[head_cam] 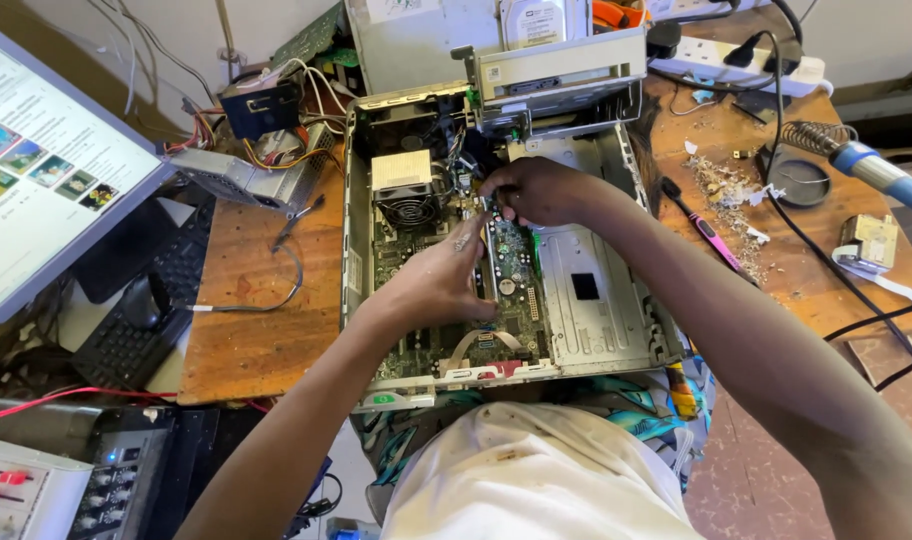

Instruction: The person is performing maintenance on a computer by removing RAM modules, cleaning the motherboard slots with a brush, and then reinserting the modules.

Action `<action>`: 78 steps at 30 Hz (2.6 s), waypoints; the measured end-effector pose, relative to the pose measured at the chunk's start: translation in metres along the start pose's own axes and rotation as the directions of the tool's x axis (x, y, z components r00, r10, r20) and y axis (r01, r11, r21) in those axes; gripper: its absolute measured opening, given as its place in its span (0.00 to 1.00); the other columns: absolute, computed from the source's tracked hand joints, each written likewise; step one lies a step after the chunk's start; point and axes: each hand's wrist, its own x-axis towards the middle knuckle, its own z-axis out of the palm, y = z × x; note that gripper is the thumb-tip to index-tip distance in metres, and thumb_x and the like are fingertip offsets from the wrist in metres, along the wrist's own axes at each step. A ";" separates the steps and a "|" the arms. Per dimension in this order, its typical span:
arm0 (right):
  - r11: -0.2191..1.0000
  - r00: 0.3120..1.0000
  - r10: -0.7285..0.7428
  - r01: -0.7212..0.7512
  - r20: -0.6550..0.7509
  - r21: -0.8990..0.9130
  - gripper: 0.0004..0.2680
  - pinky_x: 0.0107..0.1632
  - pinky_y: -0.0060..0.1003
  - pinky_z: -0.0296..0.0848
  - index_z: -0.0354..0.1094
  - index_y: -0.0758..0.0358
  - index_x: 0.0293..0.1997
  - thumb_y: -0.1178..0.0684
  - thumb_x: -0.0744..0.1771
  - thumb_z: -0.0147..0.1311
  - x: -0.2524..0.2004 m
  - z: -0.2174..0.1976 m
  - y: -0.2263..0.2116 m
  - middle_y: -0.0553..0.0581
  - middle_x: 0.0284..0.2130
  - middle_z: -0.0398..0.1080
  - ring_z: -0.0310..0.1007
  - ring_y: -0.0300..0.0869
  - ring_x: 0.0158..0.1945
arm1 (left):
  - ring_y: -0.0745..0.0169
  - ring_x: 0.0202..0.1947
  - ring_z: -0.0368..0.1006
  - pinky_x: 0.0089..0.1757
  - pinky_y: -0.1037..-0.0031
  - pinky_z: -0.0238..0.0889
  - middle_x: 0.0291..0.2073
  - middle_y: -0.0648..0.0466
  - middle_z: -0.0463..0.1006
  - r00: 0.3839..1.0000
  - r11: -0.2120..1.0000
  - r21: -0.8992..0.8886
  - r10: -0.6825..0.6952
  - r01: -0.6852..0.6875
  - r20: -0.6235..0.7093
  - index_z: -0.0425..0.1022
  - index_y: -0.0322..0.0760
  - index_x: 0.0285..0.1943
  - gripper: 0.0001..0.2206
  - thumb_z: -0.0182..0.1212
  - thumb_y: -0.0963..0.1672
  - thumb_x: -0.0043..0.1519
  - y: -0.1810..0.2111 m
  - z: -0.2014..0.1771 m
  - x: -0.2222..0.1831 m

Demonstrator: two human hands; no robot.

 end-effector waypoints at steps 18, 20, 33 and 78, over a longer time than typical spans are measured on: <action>0.999 0.996 -0.049 0.050 0.078 -0.009 0.20 0.42 0.37 0.78 0.76 0.55 0.66 0.61 0.69 0.42 -0.006 -0.012 -0.001 0.55 0.30 0.79 0.80 0.44 0.33 | 0.24 0.52 0.81 0.47 0.38 0.79 0.72 0.20 0.57 0.998 0.998 -0.037 0.057 -0.058 -0.038 0.43 0.26 0.84 0.53 0.79 0.47 0.54 -0.005 0.002 -0.001; 0.999 0.994 -0.052 0.053 0.099 -0.013 0.19 0.42 0.38 0.78 0.75 0.56 0.66 0.60 0.69 0.42 -0.001 -0.012 0.002 0.56 0.31 0.79 0.81 0.44 0.34 | 0.27 0.52 0.81 0.46 0.42 0.80 0.72 0.23 0.57 0.996 0.997 -0.019 0.068 -0.069 -0.050 0.46 0.26 0.84 0.52 0.80 0.46 0.53 -0.002 0.001 -0.001; 0.997 0.995 -0.071 0.073 0.070 -0.030 0.18 0.50 0.44 0.80 0.70 0.56 0.71 0.58 0.72 0.44 -0.020 -0.012 -0.010 0.66 0.40 0.81 0.82 0.50 0.42 | 0.02 0.52 0.72 0.52 0.24 0.71 0.72 0.19 0.53 0.983 0.986 -0.031 0.158 -0.162 -0.093 0.48 0.22 0.81 0.56 0.84 0.49 0.48 -0.014 0.004 -0.004; 0.990 0.721 -0.080 0.137 -0.688 0.028 0.16 0.65 0.48 0.66 0.72 0.67 0.62 0.55 0.67 0.60 -0.139 0.009 0.011 0.62 0.54 0.73 0.70 0.51 0.60 | 0.56 0.65 0.71 0.63 0.57 0.64 0.65 0.58 0.77 0.882 0.964 -0.024 0.233 -0.266 -0.409 0.74 0.48 0.70 0.29 0.72 0.50 0.57 -0.083 -0.086 0.018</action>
